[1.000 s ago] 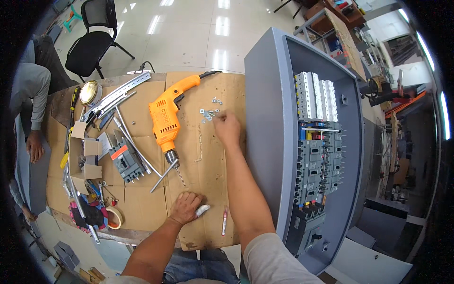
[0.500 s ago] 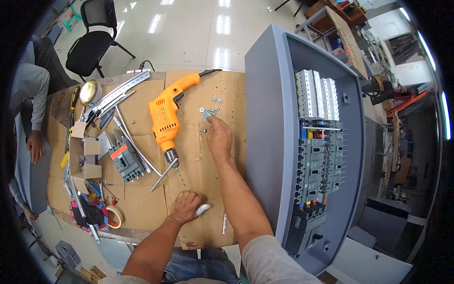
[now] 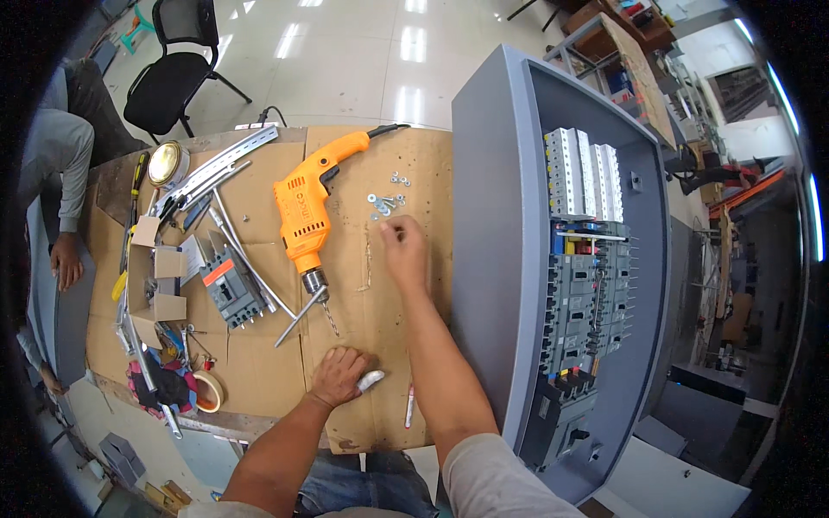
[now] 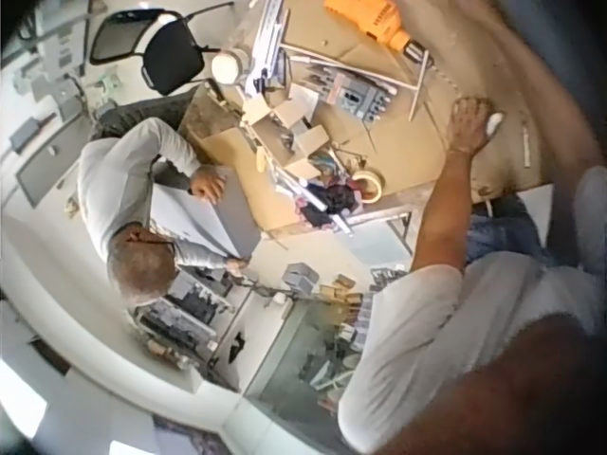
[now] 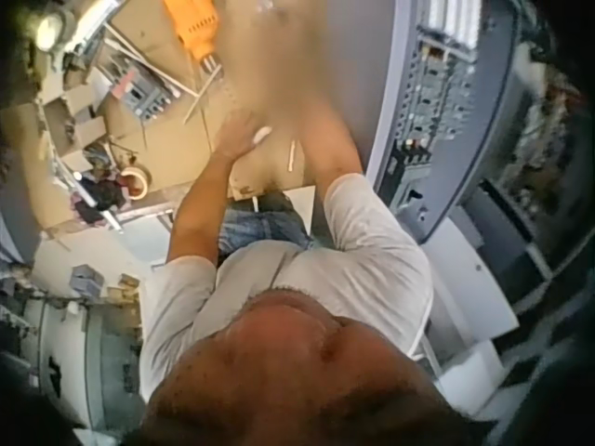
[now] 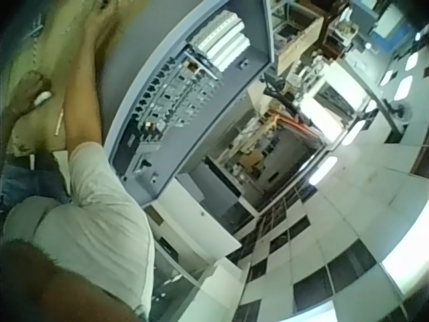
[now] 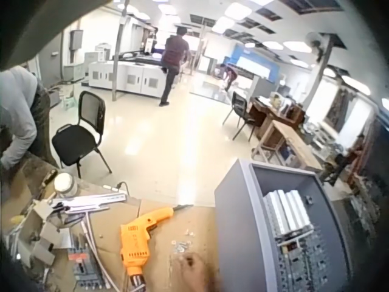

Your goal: Assembling and inspecting internal components of industrial electrical control panels.

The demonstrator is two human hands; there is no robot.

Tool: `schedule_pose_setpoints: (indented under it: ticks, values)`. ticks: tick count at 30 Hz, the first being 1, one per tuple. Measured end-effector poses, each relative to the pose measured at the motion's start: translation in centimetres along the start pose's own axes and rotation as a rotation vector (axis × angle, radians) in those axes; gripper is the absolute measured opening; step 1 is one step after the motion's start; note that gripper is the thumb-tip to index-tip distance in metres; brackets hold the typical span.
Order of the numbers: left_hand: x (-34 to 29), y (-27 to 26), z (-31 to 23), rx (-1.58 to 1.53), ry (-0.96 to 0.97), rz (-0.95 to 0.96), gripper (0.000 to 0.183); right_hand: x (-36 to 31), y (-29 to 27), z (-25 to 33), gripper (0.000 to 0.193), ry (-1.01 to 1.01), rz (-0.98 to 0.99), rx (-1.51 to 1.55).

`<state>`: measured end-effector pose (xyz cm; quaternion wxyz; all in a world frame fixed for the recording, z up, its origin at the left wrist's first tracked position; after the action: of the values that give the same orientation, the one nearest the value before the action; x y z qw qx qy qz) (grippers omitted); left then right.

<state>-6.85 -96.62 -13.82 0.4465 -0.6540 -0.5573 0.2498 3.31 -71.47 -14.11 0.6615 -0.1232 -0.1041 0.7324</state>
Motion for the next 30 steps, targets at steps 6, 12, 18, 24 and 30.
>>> schedule_pose_setpoints:
  ticks: [6, 12, 18, 24, 30]
  values:
    - [-0.2, -0.1, 0.2, -0.01, -0.016, -0.007, 0.036, 0.0, 0.1, 1.5, 0.011, 0.499, -0.015, 0.758]
    - [0.4, -0.3, -0.1, -0.006, -0.001, -0.027, 0.037, 1.5, 1.9, 1.1, 0.015, -0.401, -0.037, -0.419]
    - [0.5, -0.7, -0.1, -0.024, -0.002, -0.048, 0.035, 2.0, 1.5, 1.2, 0.019, -0.089, 0.079, -0.497]
    - [0.5, -0.8, 0.0, -0.047, -0.014, -0.02, 0.033, 0.3, 1.1, 1.4, 0.022, -0.146, -0.034, -0.59]
    - [0.4, -0.9, 0.1, -0.047, -0.005, -0.012, 0.035, 1.9, 1.8, 1.8, 0.019, -0.097, 0.087, -0.438]
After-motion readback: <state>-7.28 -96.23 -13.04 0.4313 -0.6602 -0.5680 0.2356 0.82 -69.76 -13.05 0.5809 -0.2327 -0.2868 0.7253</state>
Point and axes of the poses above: each hand's wrist, its own x-axis towards the middle knuckle, its own y-axis out of the palm, z = x × y, the point moved 2 cm from there along x, towards the middle knuckle, and after that the axes turned 5 degrees about x, right-handed, at the moved point
